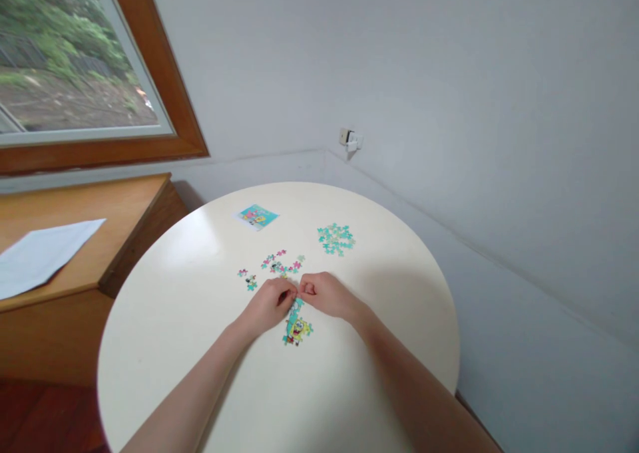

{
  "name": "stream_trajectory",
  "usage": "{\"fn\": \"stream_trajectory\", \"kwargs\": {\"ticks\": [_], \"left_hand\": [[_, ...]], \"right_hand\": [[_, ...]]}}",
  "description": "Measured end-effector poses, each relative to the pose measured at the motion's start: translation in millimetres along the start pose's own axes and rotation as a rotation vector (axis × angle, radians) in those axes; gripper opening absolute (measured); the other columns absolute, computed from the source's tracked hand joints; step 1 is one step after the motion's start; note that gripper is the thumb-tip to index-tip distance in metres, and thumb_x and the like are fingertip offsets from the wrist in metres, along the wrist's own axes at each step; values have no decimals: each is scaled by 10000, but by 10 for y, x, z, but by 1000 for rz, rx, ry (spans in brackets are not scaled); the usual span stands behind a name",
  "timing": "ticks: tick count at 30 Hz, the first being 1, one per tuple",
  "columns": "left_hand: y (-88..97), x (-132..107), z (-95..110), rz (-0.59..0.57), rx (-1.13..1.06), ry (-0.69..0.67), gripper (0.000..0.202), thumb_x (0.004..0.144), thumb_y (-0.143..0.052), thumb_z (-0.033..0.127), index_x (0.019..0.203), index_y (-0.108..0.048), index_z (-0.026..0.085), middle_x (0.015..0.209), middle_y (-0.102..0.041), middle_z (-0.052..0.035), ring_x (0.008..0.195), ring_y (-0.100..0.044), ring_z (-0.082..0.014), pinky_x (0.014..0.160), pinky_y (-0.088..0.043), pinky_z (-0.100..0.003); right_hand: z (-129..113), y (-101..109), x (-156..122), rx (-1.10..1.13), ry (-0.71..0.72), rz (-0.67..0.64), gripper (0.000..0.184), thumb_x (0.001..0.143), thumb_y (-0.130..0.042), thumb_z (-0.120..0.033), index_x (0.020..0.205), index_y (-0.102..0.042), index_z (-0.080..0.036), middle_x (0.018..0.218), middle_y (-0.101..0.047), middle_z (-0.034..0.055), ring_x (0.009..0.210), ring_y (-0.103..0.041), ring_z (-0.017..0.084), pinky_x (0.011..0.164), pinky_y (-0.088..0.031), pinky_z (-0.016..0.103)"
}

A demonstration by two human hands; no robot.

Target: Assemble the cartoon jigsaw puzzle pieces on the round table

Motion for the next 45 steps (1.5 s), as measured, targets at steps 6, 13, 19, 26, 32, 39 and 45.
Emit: {"fn": "stream_trajectory", "kwargs": {"ticks": [6, 13, 19, 26, 32, 39, 45], "left_hand": [[27, -6, -50, 53, 6, 61, 204, 799, -413, 161, 683, -581, 166, 656, -585, -21, 620, -511, -135, 593, -374, -239], [-10, -2, -124, 101, -41, 77, 197, 787, -422, 153, 714, -606, 161, 664, -589, -18, 617, -502, -127, 590, -367, -226], [-18, 9, -206, 150, -92, 88, 206, 745, -419, 118, 646, -597, 152, 604, -560, -1, 582, -478, -109, 563, -332, -208], [-7, 19, -221, 177, -91, 109, 195, 720, -420, 129, 619, -585, 153, 591, -542, 0, 573, -466, -108, 558, -314, -209], [34, 8, -173, 176, -111, 115, 217, 728, -403, 130, 590, -570, 152, 544, -504, 9, 530, -424, -100, 541, -297, -214], [43, 3, -184, 204, -159, 170, 211, 742, -424, 159, 628, -601, 144, 573, -547, -1, 544, -453, -105, 545, -319, -213], [19, 12, -258, 240, -173, 203, 210, 734, -427, 158, 663, -622, 135, 610, -586, -10, 569, -472, -111, 555, -339, -216]], "right_hand": [[100, -65, 45, 60, 2, 94, 93, 763, -588, -226, 680, -570, -189, 503, -454, -76, 485, -409, 74, 490, -284, 189], [172, -107, 58, 95, 15, 137, 129, 781, -562, -268, 683, -552, -185, 516, -466, -67, 501, -428, 79, 503, -309, 195], [232, -118, 78, 110, 4, 161, 127, 753, -558, -257, 650, -540, -185, 480, -423, -76, 467, -385, 79, 484, -296, 200], [245, -115, 87, 68, -5, 114, 121, 745, -550, -267, 656, -553, -185, 490, -420, -72, 477, -391, 84, 496, -290, 210], [251, -120, 92, 65, -1, 107, 127, 745, -550, -284, 663, -558, -187, 495, -432, -70, 483, -400, 87, 498, -289, 214], [225, -111, 83, 72, -6, 103, 121, 749, -554, -273, 663, -566, -189, 483, -419, -74, 473, -392, 85, 491, -285, 210], [209, -106, 72, 55, -4, 114, 116, 765, -546, -254, 674, -577, -188, 491, -441, -69, 480, -411, 89, 502, -289, 215]]}}
Point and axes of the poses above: each hand's wrist, its own x-axis towards the middle knuckle, its own y-axis out of the back of the hand, z = x × y, the point moved 4 cm from there along x, towards the middle knuckle
